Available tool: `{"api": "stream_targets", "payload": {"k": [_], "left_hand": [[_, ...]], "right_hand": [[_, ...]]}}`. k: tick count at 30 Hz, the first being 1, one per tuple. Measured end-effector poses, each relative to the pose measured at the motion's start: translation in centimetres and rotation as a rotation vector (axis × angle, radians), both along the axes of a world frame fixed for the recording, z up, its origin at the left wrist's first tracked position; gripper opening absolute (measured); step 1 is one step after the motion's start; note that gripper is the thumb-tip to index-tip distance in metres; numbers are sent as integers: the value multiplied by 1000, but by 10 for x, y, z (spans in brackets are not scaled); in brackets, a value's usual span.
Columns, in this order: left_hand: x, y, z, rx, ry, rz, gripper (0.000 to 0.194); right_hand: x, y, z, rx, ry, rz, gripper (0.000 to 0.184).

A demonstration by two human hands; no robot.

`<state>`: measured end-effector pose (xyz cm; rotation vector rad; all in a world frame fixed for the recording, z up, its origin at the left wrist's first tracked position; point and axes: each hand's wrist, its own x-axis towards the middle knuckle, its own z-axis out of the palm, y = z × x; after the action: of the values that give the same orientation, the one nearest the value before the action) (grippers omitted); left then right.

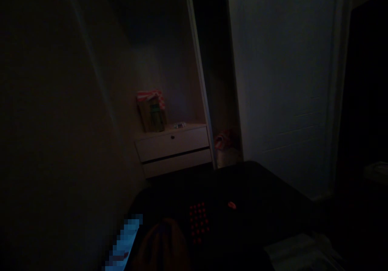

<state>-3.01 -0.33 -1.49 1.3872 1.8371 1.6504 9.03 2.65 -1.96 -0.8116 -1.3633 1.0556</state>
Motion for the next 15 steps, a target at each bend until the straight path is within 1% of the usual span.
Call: {"api": "stream_targets", "payload": {"k": [4, 8, 11, 15], "left_hand": [[9, 1, 1, 45, -23, 55, 53], [7, 0, 2, -4, -45, 7, 56], [5, -1, 5, -11, -51, 17, 56], [4, 0, 5, -18, -67, 7, 59]], "right_hand": [[-3, 3, -5, -20, -8, 29, 41], [-5, 5, -7, -30, 34, 89, 44], [-3, 4, -3, -8, 47, 92, 42], [4, -3, 10, 28, 6, 72, 38]]}}
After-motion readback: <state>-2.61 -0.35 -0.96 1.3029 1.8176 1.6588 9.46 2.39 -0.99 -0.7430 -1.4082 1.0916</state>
